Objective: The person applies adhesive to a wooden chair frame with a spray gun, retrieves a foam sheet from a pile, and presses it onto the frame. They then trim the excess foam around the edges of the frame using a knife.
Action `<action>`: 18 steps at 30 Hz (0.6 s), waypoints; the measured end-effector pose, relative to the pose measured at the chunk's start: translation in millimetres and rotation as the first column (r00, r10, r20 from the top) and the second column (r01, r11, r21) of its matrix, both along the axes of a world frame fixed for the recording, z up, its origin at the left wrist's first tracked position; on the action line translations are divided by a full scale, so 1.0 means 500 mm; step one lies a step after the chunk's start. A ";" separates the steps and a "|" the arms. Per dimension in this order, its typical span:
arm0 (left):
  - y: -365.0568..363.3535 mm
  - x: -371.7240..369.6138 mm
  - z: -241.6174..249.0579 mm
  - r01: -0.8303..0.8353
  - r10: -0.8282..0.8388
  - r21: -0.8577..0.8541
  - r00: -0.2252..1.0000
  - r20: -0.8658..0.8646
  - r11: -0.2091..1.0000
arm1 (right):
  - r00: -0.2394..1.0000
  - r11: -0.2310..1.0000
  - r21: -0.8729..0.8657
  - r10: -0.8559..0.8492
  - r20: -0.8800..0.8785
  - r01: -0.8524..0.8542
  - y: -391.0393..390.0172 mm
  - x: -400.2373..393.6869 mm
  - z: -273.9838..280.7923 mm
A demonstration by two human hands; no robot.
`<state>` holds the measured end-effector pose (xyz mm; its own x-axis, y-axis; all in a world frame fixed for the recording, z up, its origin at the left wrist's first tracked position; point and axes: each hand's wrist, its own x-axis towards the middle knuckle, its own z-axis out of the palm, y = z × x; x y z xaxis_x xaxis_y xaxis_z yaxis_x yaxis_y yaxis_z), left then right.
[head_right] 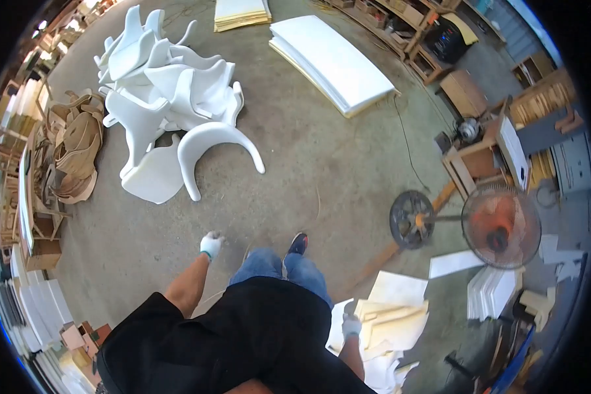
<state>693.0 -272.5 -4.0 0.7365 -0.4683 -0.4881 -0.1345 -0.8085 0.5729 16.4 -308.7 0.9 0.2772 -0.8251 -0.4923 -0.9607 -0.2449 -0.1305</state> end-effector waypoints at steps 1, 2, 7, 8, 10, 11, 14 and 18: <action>0.002 -0.004 -0.012 -0.009 0.013 0.059 0.997 -0.078 0.998 | 0.834 0.791 0.319 -0.552 0.004 0.522 -0.158 0.150 0.174; -0.002 -0.005 -0.014 -0.017 0.034 0.112 0.988 -0.151 0.994 | 0.916 0.922 0.104 -0.384 0.113 0.374 -0.258 0.150 0.112; -0.077 0.018 -0.028 0.523 -0.515 0.538 0.837 -0.182 0.661 | 0.821 0.954 -0.009 -0.252 0.512 0.299 -0.912 0.610 0.265; -0.128 0.028 -0.045 0.519 -0.510 0.526 0.842 -0.177 0.674 | 0.800 0.981 -0.080 -0.096 0.592 0.177 -1.009 0.682 0.278; -0.230 0.065 -0.101 -0.422 0.618 0.508 0.721 -0.314 0.751 | 0.725 0.988 -0.022 -0.096 0.682 0.151 -1.156 0.837 0.352; -0.310 0.093 -0.102 -0.428 0.619 0.495 0.715 -0.327 0.756 | 0.672 0.991 -0.015 -0.081 0.737 0.136 -1.229 0.901 0.363; -0.532 0.247 -0.080 -0.198 0.340 0.423 0.894 -0.293 0.884 | 0.664 0.994 -0.060 -0.019 0.748 0.096 -1.415 1.035 0.347; -0.841 0.451 0.053 -0.320 0.321 0.033 0.947 -0.009 0.947 | 0.829 0.981 0.077 -0.192 0.525 0.178 -1.555 1.056 0.202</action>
